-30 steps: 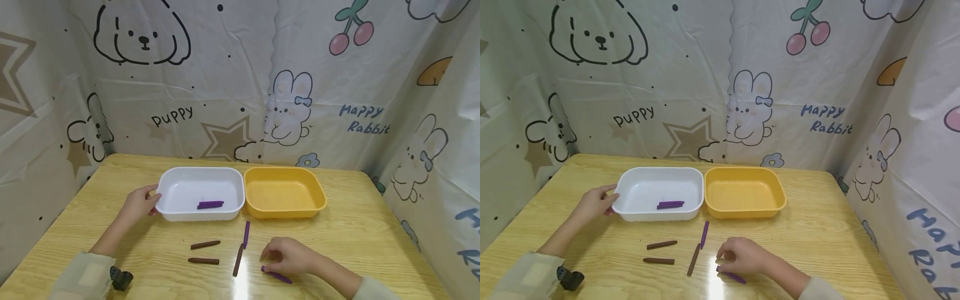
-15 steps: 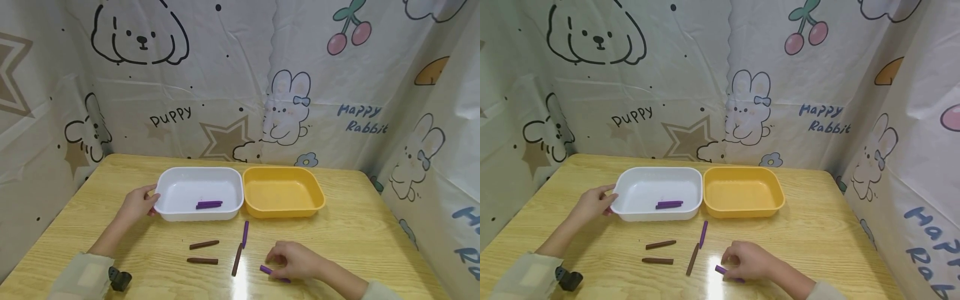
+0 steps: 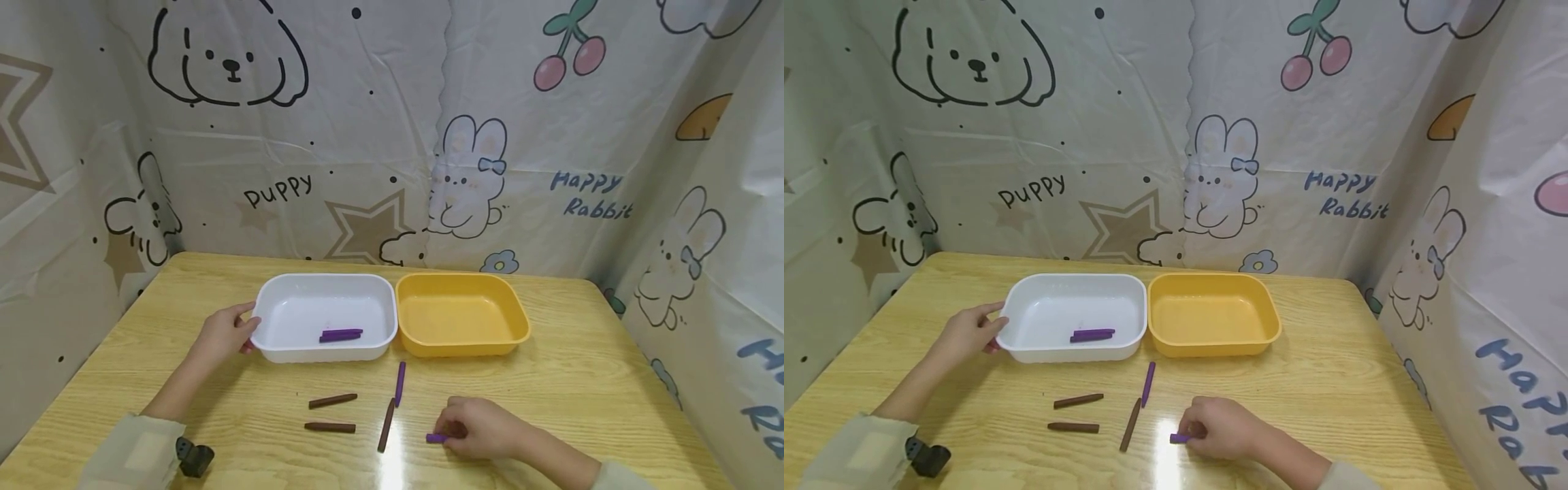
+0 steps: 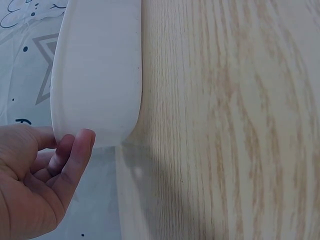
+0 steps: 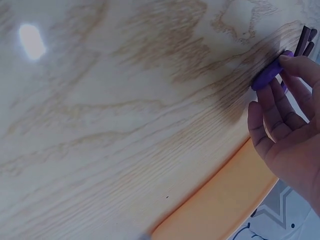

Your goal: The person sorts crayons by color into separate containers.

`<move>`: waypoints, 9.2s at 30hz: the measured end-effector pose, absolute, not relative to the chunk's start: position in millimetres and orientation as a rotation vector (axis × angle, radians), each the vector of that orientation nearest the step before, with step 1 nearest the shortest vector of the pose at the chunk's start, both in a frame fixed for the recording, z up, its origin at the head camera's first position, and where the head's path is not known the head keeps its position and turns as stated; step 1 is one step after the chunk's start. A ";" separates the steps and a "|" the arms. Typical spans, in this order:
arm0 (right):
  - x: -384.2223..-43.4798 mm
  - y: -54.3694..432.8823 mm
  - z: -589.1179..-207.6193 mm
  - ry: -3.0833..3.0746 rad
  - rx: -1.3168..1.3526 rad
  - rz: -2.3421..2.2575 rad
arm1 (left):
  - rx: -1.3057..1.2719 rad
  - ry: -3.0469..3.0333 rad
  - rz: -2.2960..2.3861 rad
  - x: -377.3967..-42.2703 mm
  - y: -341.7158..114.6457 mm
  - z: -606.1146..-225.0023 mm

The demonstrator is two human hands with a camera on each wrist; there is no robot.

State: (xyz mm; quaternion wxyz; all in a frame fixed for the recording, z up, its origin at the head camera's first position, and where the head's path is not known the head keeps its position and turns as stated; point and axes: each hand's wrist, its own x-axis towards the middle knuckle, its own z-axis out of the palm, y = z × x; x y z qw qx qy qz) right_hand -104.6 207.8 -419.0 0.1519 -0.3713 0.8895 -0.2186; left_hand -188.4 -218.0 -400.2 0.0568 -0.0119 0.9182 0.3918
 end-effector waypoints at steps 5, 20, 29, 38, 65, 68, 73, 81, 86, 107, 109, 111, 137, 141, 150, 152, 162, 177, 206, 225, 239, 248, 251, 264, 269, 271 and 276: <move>-104.8 208.1 -417.8 2.577 -1.068 -0.588 | -0.033 2.785 1.190 -188.3 -217.7 -399.9; -116.9 206.9 -406.9 2.656 -1.132 -0.591 | -0.036 2.791 1.175 -187.6 -217.5 -398.9; -132.1 202.2 -386.3 2.672 -1.092 -0.501 | -0.037 2.791 1.178 -188.9 -218.4 -400.6; -144.4 197.1 -365.5 2.715 -1.148 -0.464 | -0.012 2.798 1.188 -189.5 -218.9 -401.1; -183.4 168.2 -331.6 2.816 -1.138 -0.444 | -0.001 2.797 1.211 -188.7 -217.9 -400.1; -187.3 162.6 -330.1 2.819 -1.129 -0.441 | -0.005 2.795 1.218 -188.7 -218.0 -400.2; -193.3 153.9 -329.6 2.819 -1.097 -0.420 | -0.001 2.796 1.216 -188.8 -218.1 -400.5; -202.4 139.6 -328.2 2.812 -1.140 -0.412 | 0.005 2.805 1.212 -189.0 -218.7 -401.4; -209.3 129.6 -329.5 2.809 -1.233 -0.384 | 0.008 2.809 1.213 -189.0 -219.0 -402.1; -233.3 98.2 -344.8 2.782 -1.202 -0.304 | 0.007 2.816 1.217 -189.2 -219.2 -403.1; -234.9 96.2 -347.8 2.779 -1.198 -0.299 | 0.007 2.816 1.216 -189.2 -219.4 -403.2; -236.2 94.0 -350.6 2.781 -1.199 -0.293 | 0.004 2.815 1.215 -189.2 -219.4 -403.2; -247.8 68.5 -374.7 2.797 -1.088 -0.274 | -0.003 2.802 1.227 -187.4 -218.4 -400.1; -250.5 63.5 -379.0 2.804 -1.083 -0.228 | 0.001 2.804 1.228 -187.8 -218.7 -400.5; -251.2 52.8 -387.6 2.774 -0.942 -0.246 | 0.004 2.805 1.216 -188.1 -218.2 -401.3; -250.8 52.0 -388.7 2.774 -0.920 -0.251 | 0.004 2.804 1.220 -188.2 -218.2 -401.3; -252.2 52.0 -387.6 2.796 -0.930 -0.207 | -0.004 2.799 1.223 -188.9 -218.6 -401.1; -256.2 47.2 -394.2 2.797 -0.882 -0.204 | -0.015 2.786 1.228 -189.1 -218.9 -402.2; -251.1 22.6 -400.0 2.818 -0.764 -0.160 | -0.021 2.796 1.215 -190.0 -218.3 -402.3; -250.7 22.3 -405.7 2.777 -0.748 -0.215 | -0.020 2.786 1.236 -191.2 -220.5 -405.3; -248.4 34.7 -396.4 2.797 -0.872 -0.249 | -0.016 2.810 1.200 -190.3 -219.5 -404.6; -246.1 50.0 -379.4 2.803 -0.999 -0.296 | -0.011 2.809 1.192 -191.2 -220.3 -405.3; -242.5 55.9 -373.4 2.800 -1.035 -0.318 | -0.009 2.807 1.186 -191.1 -220.4 -404.7; -220.4 85.4 -357.2 2.804 -1.149 -0.374 | 0.001 2.810 1.193 -191.7 -221.3 -405.0; -213.1 97.9 -354.9 2.817 -1.187 -0.377 | -0.001 2.812 1.201 -191.5 -220.3 -405.0; -210.0 102.5 -354.2 2.822 -1.199 -0.383 | 0.001 2.815 1.202 -191.5 -220.0 -405.4; -200.6 112.5 -354.2 2.817 -1.227 -0.422 | 0.002 2.820 1.194 -192.1 -219.9 -405.4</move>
